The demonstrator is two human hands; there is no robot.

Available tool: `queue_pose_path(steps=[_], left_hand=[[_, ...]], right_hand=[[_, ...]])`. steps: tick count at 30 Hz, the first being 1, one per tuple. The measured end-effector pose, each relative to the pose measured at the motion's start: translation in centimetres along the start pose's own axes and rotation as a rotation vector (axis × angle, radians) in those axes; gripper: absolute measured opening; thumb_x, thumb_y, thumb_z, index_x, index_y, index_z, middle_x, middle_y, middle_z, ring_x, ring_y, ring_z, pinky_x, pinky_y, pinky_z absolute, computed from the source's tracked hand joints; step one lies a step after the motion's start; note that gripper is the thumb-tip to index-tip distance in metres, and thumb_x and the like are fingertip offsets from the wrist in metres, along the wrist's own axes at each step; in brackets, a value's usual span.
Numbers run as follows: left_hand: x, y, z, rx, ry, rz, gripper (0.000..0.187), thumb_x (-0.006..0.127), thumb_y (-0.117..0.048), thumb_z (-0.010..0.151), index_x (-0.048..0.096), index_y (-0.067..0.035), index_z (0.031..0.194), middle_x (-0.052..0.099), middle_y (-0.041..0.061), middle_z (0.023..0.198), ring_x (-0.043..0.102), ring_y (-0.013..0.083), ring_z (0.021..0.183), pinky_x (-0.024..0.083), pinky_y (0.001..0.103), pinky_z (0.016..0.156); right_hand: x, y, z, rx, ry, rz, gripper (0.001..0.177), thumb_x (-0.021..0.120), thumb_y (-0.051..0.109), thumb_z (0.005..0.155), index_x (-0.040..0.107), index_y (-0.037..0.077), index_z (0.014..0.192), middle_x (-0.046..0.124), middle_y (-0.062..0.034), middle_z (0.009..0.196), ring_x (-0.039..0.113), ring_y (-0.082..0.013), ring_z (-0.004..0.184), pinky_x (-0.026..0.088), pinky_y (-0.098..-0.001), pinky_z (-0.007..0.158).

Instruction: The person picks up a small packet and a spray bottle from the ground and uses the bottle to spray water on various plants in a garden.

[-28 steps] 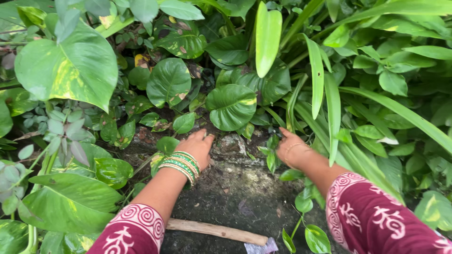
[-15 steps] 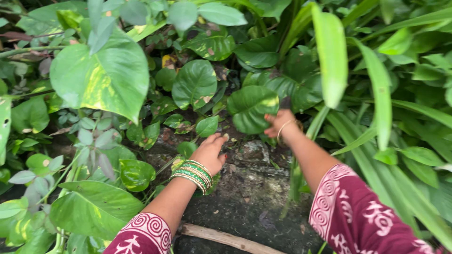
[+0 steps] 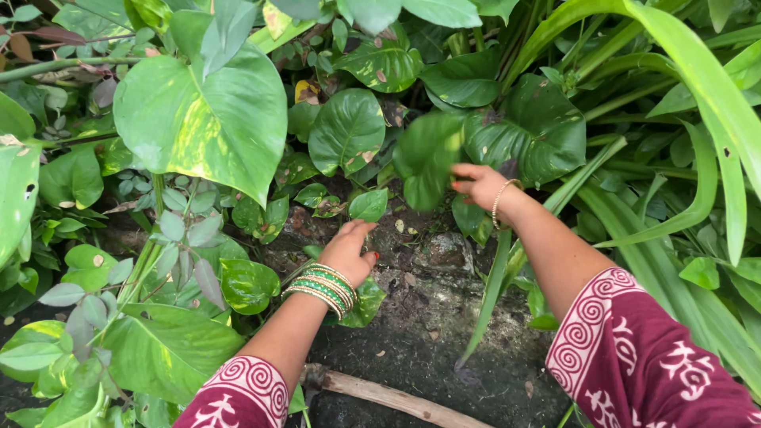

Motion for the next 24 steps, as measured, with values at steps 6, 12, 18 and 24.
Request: queue_pose_path(steps=[6,12,18,24], left_hand=[[-0.6,-0.2,0.0,0.006,0.013,-0.032,0.064,0.070,-0.015,0.084,0.050,-0.010,0.145,0.043,0.015,0.155,0.045,0.0328,0.141,0.036,0.039,0.117],[0.8,-1.2,0.3,-0.013,0.035,-0.029,0.063,0.069,-0.013,0.083,0.051,-0.010,0.144,0.046,0.013,0.154,0.048,0.0319,0.139,0.036,0.039,0.116],[3.1,-2.3,0.6,0.027,-0.012,-0.148,0.056,0.065,-0.008,0.084,0.056,-0.009,0.139,0.050,0.014,0.151,0.051,0.0333,0.136,0.038,0.038,0.116],[3.9,-3.3,-0.7,0.105,-0.048,-0.228,0.052,0.066,-0.005,0.083,0.060,-0.008,0.135,0.054,0.013,0.145,0.056,0.0319,0.130,0.044,0.038,0.110]], right_hand=[[-6.4,-10.5,0.0,0.275,-0.165,-0.019,0.034,0.057,-0.002,0.094,0.072,0.002,0.124,0.077,-0.0160,0.115,0.076,-0.0291,0.096,0.063,-0.0399,0.081],[-6.0,-19.3,-4.9,0.688,-0.334,0.004,0.029,0.061,0.003,0.096,0.071,0.003,0.124,0.073,-0.0191,0.118,0.076,-0.0272,0.084,0.060,-0.0384,0.072],[-0.5,-20.7,-4.0,0.664,-0.528,0.455,0.036,0.069,0.008,0.100,0.050,-0.001,0.129,0.069,-0.0299,0.117,0.047,-0.0210,0.054,0.062,-0.0353,0.059],[1.7,-21.9,1.7,0.418,-0.704,0.835,0.031,0.067,0.021,0.093,0.065,0.006,0.120,0.072,-0.0145,0.098,0.060,-0.0228,0.058,0.048,-0.0379,0.050]])
Point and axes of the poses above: each hand's wrist, its own z-axis towards the middle knuckle, its own x-axis out of the palm, y = z × x, the point moved 5 cm from there along z, towards the middle knuckle
